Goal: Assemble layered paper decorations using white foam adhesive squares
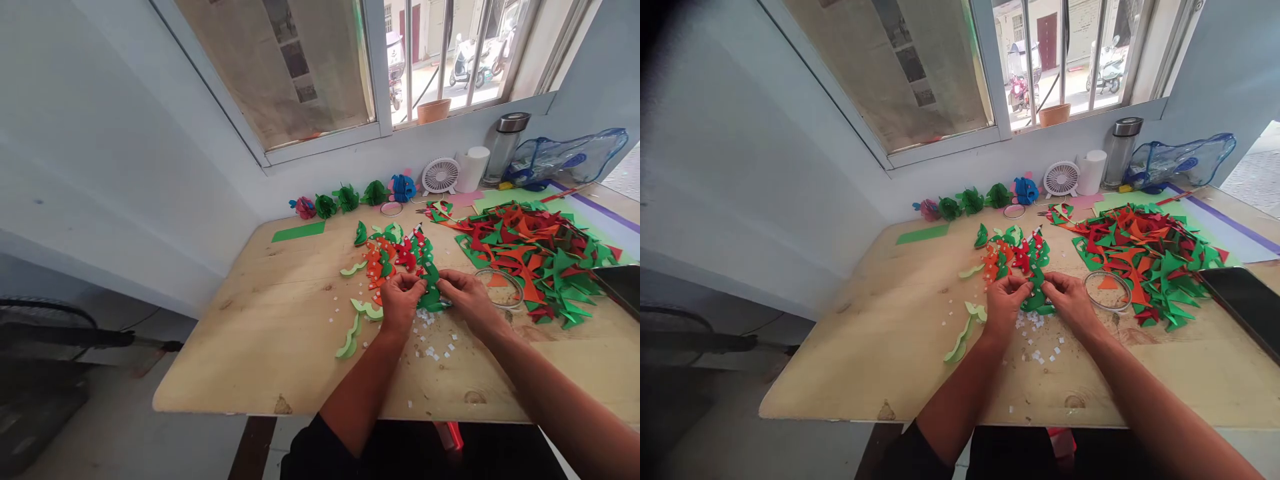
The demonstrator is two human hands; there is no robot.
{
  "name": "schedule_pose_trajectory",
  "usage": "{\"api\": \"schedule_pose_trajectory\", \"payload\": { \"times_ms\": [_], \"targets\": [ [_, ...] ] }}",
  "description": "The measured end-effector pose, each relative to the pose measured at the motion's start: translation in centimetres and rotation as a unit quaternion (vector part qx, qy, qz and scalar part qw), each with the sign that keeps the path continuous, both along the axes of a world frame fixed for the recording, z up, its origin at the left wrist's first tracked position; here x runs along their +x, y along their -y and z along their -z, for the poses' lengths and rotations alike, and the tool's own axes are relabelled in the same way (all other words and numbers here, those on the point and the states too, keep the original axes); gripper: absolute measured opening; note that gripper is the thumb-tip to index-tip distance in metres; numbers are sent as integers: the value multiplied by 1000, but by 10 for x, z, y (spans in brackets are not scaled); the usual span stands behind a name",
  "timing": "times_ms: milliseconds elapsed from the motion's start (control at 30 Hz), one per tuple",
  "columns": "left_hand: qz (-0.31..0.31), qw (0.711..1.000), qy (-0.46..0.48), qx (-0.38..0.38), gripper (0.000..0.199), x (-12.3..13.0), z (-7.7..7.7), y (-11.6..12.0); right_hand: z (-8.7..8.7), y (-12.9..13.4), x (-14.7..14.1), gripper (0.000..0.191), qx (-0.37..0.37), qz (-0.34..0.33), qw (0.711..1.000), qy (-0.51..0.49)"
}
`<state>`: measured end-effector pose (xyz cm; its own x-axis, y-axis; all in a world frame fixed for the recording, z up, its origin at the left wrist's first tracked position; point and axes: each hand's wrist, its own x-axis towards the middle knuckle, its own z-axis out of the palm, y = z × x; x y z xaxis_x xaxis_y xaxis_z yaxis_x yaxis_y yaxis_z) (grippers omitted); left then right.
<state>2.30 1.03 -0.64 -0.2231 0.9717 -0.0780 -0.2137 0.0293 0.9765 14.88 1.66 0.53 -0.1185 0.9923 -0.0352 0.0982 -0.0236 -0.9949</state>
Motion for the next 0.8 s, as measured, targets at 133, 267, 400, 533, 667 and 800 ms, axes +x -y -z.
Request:
{"api": "schedule_pose_trajectory", "payload": {
  "times_ms": [133,267,400,533,667,800],
  "targets": [
    [-12,1000,-16,19,11,2,1,0,-1,0,-1,18,5,-2,1000,5],
    [-23,999,-25,20,13,3,1,1,0,1,-1,18,0,2,1000,-2],
    [-32,999,-26,19,12,4,1,2,1,1,-1,19,2,2,1000,-8],
    [-40,999,-21,19,13,5,-1,3,2,0,-2,20,8,4,1000,-10],
    [-43,999,-17,21,13,4,1,2,4,0,-2,21,1,-1,1000,-30],
    [-46,999,-16,17,15,4,7,0,4,0,-1,19,6,-4,999,-33]
  ]
}}
